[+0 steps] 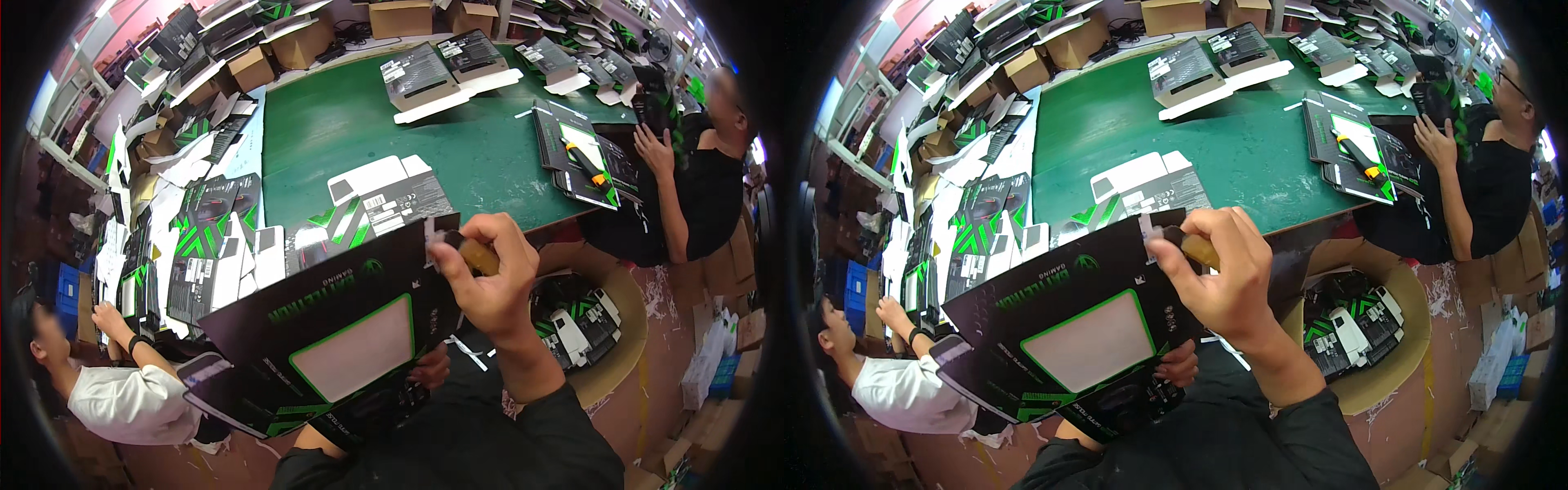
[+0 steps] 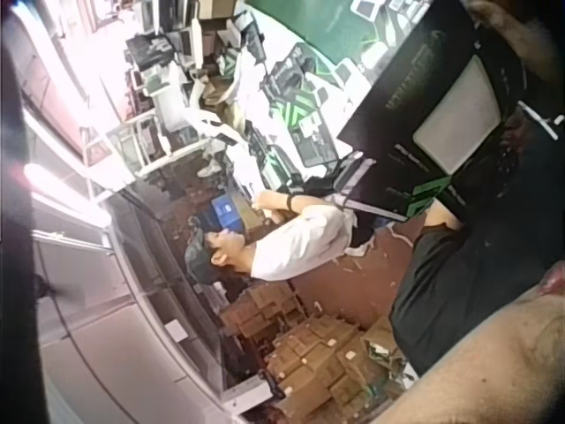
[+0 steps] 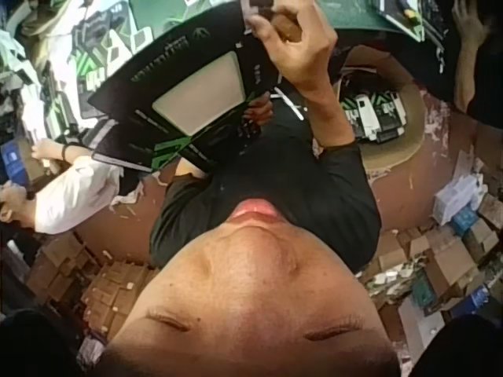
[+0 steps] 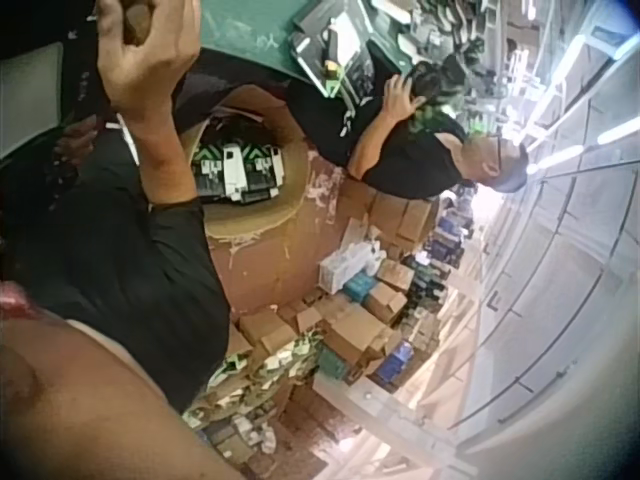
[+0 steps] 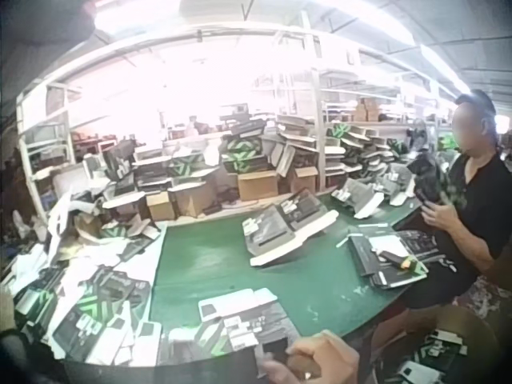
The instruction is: The person assembles packaging boxes by picking up flat cardboard cutouts from a stack, peeling off adhesive strips by hand, and folding them into boxes.
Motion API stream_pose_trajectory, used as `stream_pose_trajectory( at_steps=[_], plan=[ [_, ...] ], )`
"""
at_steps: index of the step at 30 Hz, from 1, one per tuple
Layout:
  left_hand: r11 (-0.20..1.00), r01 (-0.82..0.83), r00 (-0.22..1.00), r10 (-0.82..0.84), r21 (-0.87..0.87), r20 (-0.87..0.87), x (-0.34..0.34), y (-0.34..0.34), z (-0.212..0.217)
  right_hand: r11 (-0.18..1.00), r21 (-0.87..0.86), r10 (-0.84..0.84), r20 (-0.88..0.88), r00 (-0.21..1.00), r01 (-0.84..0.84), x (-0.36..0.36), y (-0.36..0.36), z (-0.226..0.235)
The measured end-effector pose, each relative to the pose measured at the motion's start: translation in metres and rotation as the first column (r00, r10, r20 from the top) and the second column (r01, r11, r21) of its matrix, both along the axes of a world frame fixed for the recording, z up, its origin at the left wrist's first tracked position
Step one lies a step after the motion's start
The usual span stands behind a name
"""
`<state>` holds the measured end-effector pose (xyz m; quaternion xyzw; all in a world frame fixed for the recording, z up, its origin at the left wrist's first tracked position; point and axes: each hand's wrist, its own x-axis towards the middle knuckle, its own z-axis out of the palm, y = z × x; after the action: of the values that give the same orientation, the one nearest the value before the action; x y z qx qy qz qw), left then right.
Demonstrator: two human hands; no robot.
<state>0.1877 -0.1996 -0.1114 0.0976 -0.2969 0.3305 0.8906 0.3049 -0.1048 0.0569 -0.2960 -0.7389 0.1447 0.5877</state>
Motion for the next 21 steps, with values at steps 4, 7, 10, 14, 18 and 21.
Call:
stream_pose_trajectory(
  at_steps=[4, 7, 10, 14, 18, 21],
  plan=[
    [1.000, 0.023, 0.998, -0.022, -0.009, 0.063, 0.005, -0.006, -0.007, 0.994, 0.098, 0.046, 0.057, 0.997, -0.052, 0.009, -0.003, 0.002],
    [0.999, 0.050, 0.992, -0.047, -0.020, 0.121, 0.015, -0.014, -0.013, 0.923, 0.339, 0.094, 0.261, 0.961, -0.183, 0.006, -0.011, 0.007],
    [0.996, 0.081, 0.980, -0.075, -0.027, 0.184, 0.025, -0.020, -0.022, 0.923, 0.360, 0.059, 0.221, 0.973, -0.138, 0.005, -0.020, 0.006],
    [0.994, 0.109, 0.968, -0.100, -0.029, 0.232, 0.034, -0.022, -0.033, 0.968, 0.229, -0.151, 0.187, 0.971, 0.106, 0.019, -0.008, 0.009],
    [0.985, 0.173, 0.953, -0.167, 0.001, 0.252, 0.038, -0.019, -0.043, 0.975, 0.127, -0.208, 0.214, 0.954, 0.184, 0.017, -0.002, 0.001],
    [0.973, 0.229, 0.937, -0.226, 0.017, 0.266, 0.039, -0.021, -0.046, 0.967, 0.127, -0.243, 0.204, 0.949, 0.220, 0.013, -0.004, -0.002]
  ],
)
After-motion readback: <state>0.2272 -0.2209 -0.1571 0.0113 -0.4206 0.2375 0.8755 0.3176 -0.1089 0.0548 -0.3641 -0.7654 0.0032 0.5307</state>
